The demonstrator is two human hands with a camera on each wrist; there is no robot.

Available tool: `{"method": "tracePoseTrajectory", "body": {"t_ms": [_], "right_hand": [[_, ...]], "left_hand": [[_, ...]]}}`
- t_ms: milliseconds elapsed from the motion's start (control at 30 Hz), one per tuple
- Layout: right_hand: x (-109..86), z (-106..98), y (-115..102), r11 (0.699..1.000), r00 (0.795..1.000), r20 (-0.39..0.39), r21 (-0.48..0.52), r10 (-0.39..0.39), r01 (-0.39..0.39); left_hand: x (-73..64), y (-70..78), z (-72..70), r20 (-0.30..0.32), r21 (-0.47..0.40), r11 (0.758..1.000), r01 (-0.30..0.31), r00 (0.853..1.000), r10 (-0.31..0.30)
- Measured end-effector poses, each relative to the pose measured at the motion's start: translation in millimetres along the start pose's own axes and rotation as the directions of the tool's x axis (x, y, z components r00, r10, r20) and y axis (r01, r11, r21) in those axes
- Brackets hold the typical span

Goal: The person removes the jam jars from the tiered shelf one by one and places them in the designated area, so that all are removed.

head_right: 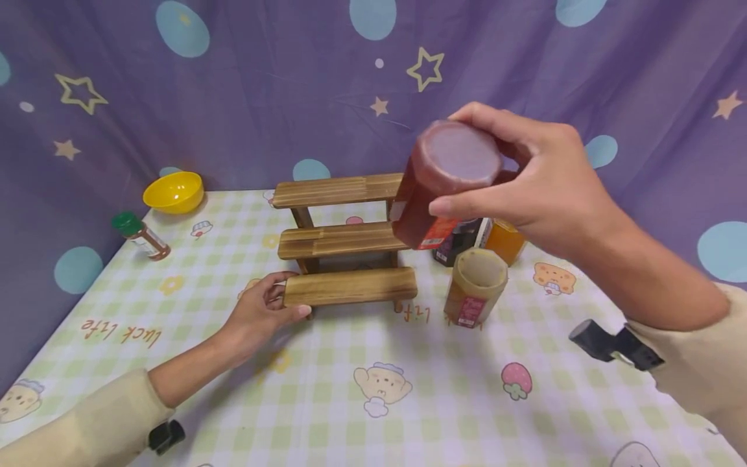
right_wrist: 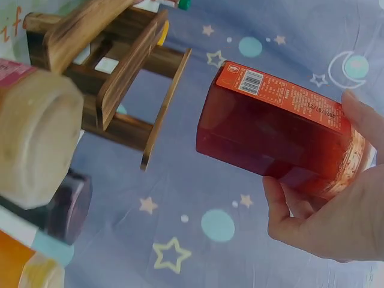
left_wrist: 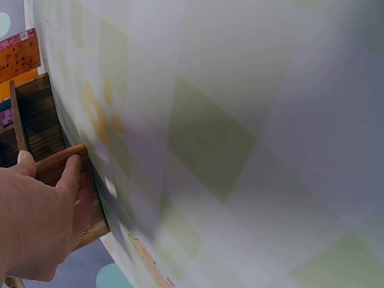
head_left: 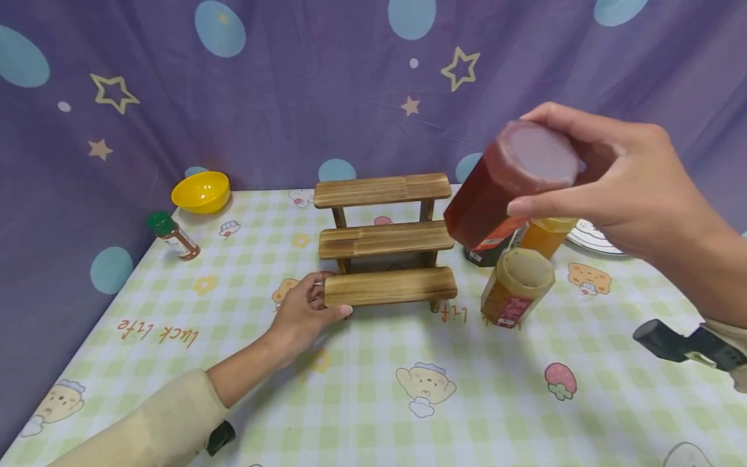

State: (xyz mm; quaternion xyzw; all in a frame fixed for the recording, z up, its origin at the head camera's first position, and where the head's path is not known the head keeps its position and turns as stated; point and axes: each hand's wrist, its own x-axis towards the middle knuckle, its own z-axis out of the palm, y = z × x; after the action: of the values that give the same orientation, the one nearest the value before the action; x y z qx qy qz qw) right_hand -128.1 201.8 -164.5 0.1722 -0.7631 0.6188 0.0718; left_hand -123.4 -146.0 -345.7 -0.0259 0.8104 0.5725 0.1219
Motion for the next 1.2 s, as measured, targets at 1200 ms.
{"method": "tracePoseTrajectory", "body": {"t_ms": [1200], "right_hand": [[-17.2, -144.7, 95.5, 0.921, 0.987, -0.158, -0.382, 0.011, -0.071]], "left_hand": [[0.4, -1.0, -0.1, 0.000, -0.015, 1.000, 0.001, 1.000, -0.001]]}}
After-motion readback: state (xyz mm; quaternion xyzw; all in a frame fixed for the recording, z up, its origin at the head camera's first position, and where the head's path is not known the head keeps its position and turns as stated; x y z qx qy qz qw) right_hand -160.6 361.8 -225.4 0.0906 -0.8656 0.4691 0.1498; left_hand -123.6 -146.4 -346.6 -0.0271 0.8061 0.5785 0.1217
